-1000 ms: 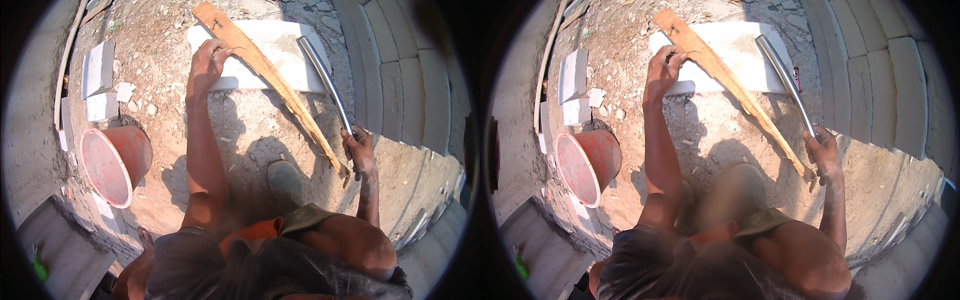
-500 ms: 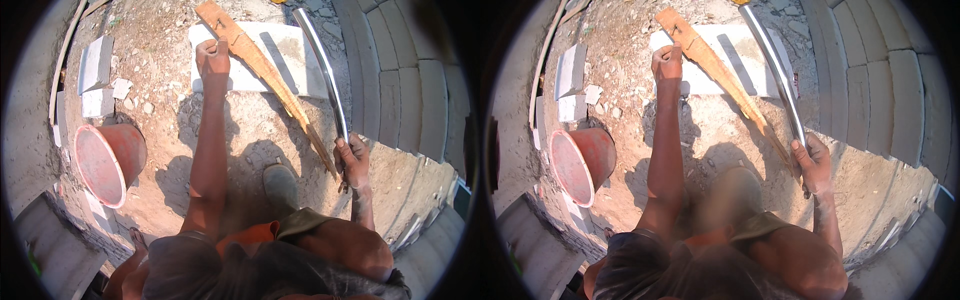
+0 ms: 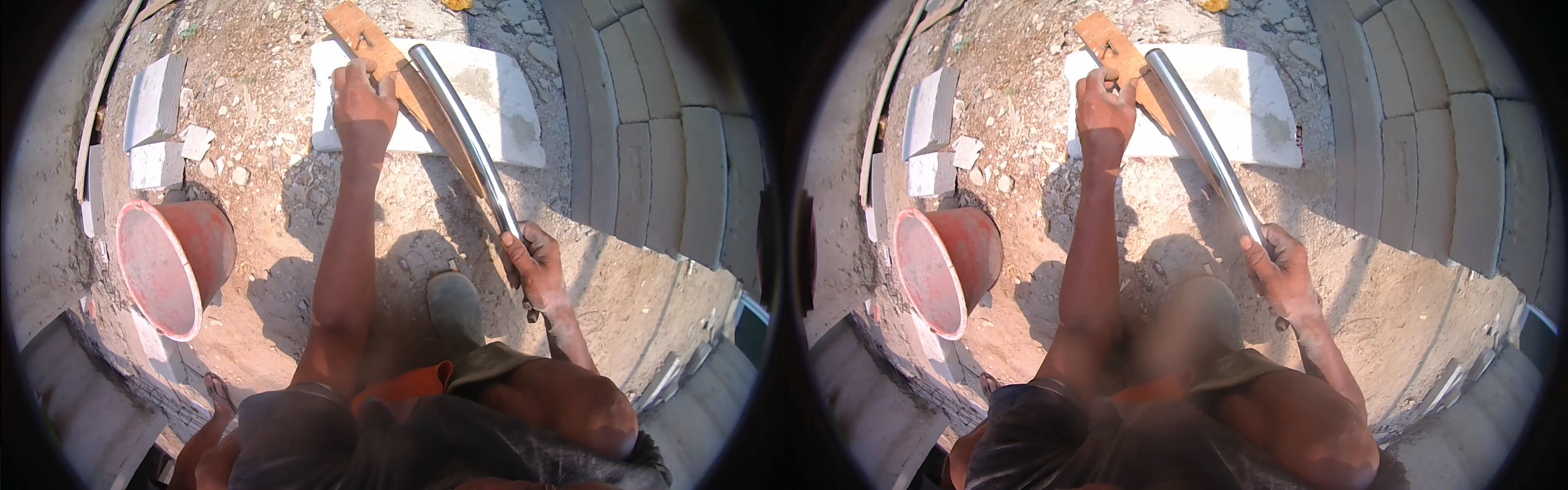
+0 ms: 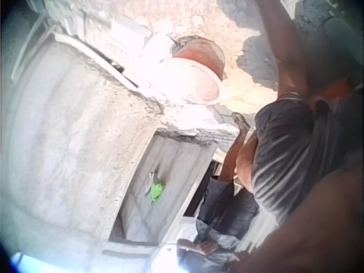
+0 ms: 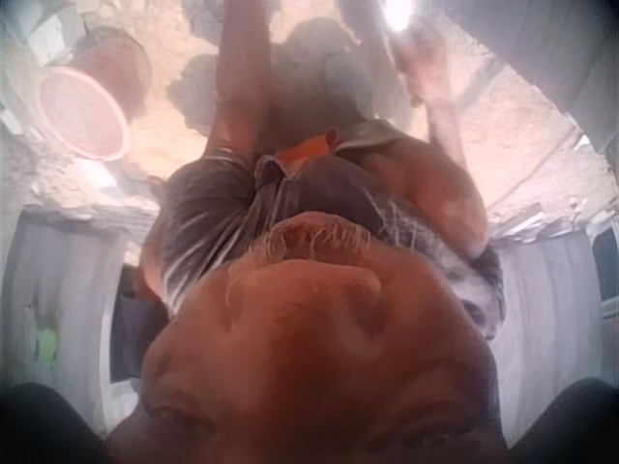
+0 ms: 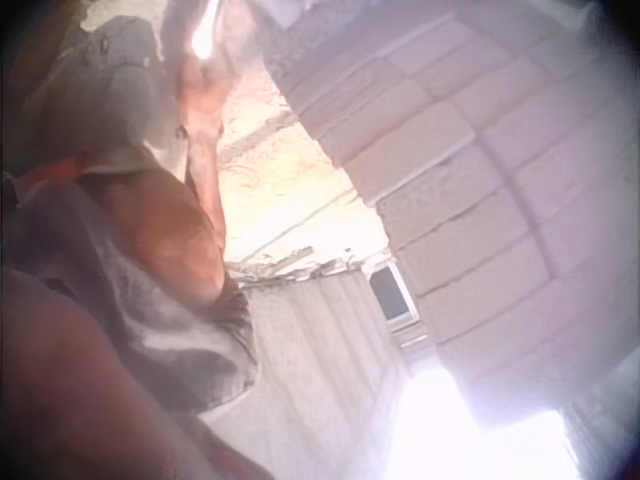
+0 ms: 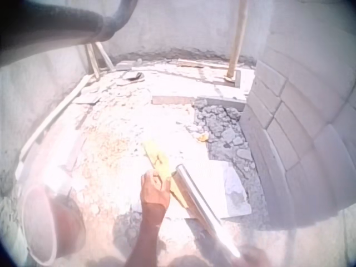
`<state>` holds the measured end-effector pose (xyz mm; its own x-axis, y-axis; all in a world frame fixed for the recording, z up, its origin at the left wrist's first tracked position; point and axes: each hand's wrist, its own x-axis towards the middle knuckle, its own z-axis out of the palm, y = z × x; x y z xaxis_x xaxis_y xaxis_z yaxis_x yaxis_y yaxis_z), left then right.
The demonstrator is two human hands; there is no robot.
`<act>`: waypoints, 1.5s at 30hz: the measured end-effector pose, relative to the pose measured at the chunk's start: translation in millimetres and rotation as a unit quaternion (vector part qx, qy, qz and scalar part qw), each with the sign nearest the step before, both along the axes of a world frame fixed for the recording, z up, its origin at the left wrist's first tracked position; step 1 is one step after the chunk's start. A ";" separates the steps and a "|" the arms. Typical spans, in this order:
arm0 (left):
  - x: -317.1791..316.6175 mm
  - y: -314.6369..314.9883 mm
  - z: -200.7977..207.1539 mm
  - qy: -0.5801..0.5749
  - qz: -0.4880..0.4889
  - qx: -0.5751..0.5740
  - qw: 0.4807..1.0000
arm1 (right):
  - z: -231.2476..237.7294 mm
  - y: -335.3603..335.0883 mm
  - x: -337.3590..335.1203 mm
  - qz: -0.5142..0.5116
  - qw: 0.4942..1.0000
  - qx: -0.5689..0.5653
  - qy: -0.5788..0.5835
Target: The person fits a wooden handle into a metal pipe and inserts a small metal pin by hand to secure the connection.
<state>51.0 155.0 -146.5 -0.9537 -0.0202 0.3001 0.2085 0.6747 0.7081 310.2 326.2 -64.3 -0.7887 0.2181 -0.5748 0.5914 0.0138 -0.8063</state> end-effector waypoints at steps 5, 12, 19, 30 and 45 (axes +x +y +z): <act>1.3 -1.7 21.7 -0.067 -0.069 -0.110 0.989 | -3.0 -0.8 -0.8 -0.020 1.000 0.004 0.002; -9.2 -18.5 8.5 -0.036 -0.070 -0.055 0.995 | -2.6 -1.2 1.6 -0.036 0.999 0.025 -0.005; -28.5 -24.2 -16.6 -0.099 -0.080 0.083 0.988 | -11.5 -16.5 3.0 -0.063 0.998 0.019 0.024; -23.7 -15.9 -7.9 -0.264 -0.025 0.266 0.927 | -30.8 -31.2 -9.2 0.030 0.968 0.155 0.193; -27.2 -14.4 -16.6 -0.219 -0.002 0.211 0.953 | -16.6 -23.7 -12.1 0.080 0.933 0.253 0.245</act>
